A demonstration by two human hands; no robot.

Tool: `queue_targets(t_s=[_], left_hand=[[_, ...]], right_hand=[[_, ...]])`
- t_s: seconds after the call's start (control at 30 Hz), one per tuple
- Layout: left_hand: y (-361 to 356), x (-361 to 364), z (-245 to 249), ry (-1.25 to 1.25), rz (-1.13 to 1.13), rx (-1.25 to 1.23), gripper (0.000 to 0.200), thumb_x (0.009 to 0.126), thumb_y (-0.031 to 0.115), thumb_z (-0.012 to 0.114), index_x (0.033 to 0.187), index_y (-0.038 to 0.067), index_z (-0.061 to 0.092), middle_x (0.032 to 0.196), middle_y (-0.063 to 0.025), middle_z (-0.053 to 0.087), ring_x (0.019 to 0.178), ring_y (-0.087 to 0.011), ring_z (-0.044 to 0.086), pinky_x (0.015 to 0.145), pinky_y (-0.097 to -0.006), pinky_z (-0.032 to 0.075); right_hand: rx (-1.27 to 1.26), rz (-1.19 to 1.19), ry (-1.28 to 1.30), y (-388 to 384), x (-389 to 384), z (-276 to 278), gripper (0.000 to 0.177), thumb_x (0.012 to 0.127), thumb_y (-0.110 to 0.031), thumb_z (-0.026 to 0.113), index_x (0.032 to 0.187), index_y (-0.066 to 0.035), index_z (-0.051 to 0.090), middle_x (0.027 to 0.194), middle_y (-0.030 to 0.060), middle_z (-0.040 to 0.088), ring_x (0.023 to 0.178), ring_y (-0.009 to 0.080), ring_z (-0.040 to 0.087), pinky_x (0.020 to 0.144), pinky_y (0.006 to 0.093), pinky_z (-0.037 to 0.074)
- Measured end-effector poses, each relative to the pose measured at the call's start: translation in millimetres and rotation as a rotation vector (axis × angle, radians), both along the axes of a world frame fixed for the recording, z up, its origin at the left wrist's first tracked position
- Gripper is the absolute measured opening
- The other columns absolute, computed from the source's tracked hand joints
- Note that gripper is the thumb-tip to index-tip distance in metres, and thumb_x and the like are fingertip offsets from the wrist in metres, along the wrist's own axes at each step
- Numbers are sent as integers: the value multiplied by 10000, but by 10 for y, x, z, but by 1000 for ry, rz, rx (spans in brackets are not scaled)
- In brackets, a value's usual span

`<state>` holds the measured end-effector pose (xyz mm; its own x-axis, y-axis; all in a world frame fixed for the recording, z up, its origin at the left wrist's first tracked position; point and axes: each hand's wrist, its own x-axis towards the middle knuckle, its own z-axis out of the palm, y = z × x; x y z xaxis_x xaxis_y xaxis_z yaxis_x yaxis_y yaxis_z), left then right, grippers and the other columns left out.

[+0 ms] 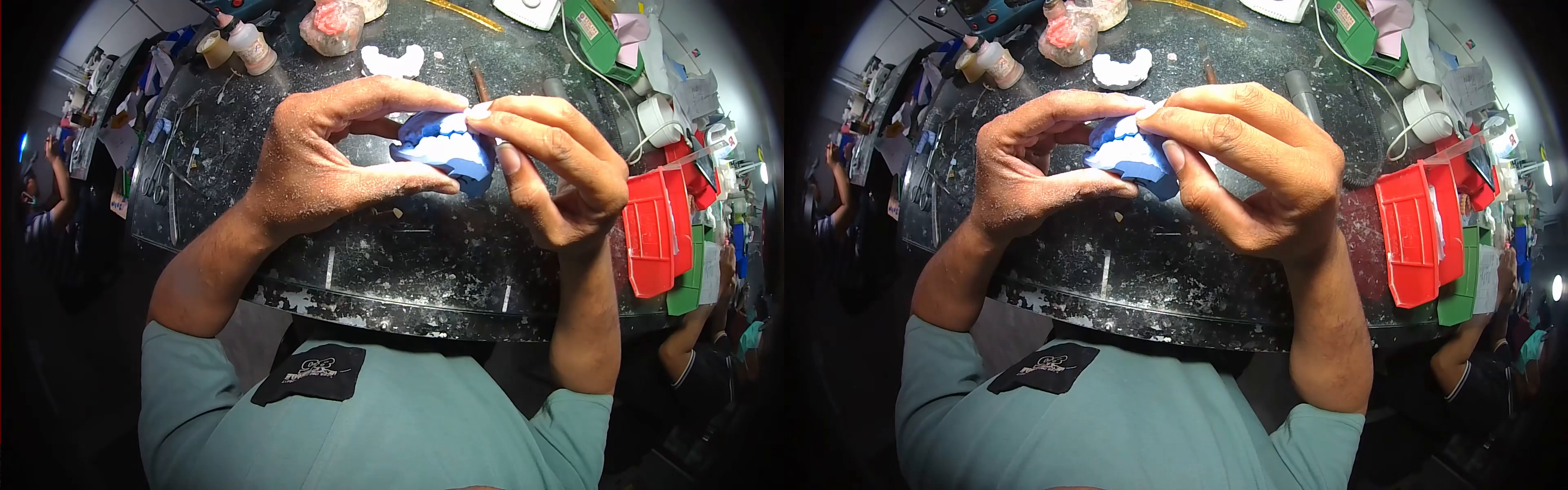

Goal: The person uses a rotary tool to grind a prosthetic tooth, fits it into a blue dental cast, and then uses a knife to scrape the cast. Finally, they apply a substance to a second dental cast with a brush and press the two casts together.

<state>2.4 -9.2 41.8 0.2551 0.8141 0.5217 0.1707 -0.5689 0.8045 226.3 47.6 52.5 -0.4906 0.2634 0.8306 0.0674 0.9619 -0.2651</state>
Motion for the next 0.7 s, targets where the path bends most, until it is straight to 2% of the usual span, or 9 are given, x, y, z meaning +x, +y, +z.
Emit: queue_targets(t_s=[0.17, 0.23, 0.33, 0.4, 0.43, 0.5, 0.53, 0.63, 0.7], left_hand=[[-3, -6, 10, -5, 2, 0, 485, 687, 101, 867, 1133, 40, 688, 1094, -79, 706, 999, -153, 675, 856, -288, 573], [-15, -38, 41, 74, -50, -23, 552, 673, -51, 829, 1185, -28, 623, 1167, -156, 656, 1093, -217, 641, 953, -348, 539], [-13, -42, 37, 63, -63, -32, 557, 673, -51, 828, 1188, -31, 616, 1181, -160, 648, 1112, -224, 633, 973, -358, 529], [1, -55, 17, 57, -71, -5, 570, 676, -59, 819, 1202, -33, 601, 1197, -167, 637, 1131, -233, 623, 990, -366, 519], [12, -63, 5, 51, -81, 21, 583, 679, -67, 811, 1216, -35, 587, 1213, -174, 626, 1151, -242, 613, 1006, -374, 508], [33, -75, -10, 21, -107, 67, 589, 686, -82, 794, 1229, -37, 570, 1240, -188, 605, 1175, -257, 597, 1023, -383, 495], [46, -83, -16, -9, -134, 112, 595, 694, -98, 777, 1242, -40, 552, 1267, -203, 583, 1199, -272, 581, 1041, -393, 482], [128, -73, -31, 10, -192, 279, 602, 703, -121, 750, 1254, -38, 524, 1298, -223, 548, 1229, -294, 556, 1059, -402, 466], [126, -75, -32, 12, -197, 281, 603, 704, -122, 748, 1255, -35, 518, 1301, -227, 540, 1237, -298, 549, 1064, -404, 461]], right_hand=[[4, -4, 11, 4, -3, -13, 254, 697, 50, 676, 931, -21, 746, 884, 118, 711, 800, 216, 693, 691, 299, 554], [1, -3, 12, 5, -1, -12, 252, 696, 50, 676, 928, -20, 747, 885, 119, 711, 802, 216, 693, 692, 299, 554], [6, 11, 2, 3, 24, -7, 264, 703, 50, 671, 954, 2, 736, 890, 122, 716, 812, 228, 698, 714, 312, 556], [-114, 69, -16, -16, 53, -19, 307, 822, 18, 628, 1122, 82, 646, 1055, 208, 680, 942, 275, 678, 821, 360, 563], [-113, 70, -16, 2, 58, -33, 307, 822, 18, 628, 1122, 82, 646, 1055, 208, 680, 942, 275, 678, 821, 360, 563], [-85, 104, 8, 52, 55, -61, 476, 780, -39, 741, 1209, 87, 580, 1146, 219, 643, 1033, 287, 651, 856, 375, 560], [-84, 105, 8, 61, 49, -56, 476, 780, -39, 741, 1209, 87, 580, 1146, 219, 643, 1033, 287, 651, 856, 375, 560], [-69, 60, -51, 48, 24, -46, 698, 628, -45, 874, 1232, 76, 544, 1174, 224, 628, 1128, 307, 610, 955, 400, 515], [-63, 75, -46, 49, 22, -66, 688, 630, -41, 871, 1226, 74, 547, 1179, 224, 627, 1125, 310, 611, 964, 405, 508]])
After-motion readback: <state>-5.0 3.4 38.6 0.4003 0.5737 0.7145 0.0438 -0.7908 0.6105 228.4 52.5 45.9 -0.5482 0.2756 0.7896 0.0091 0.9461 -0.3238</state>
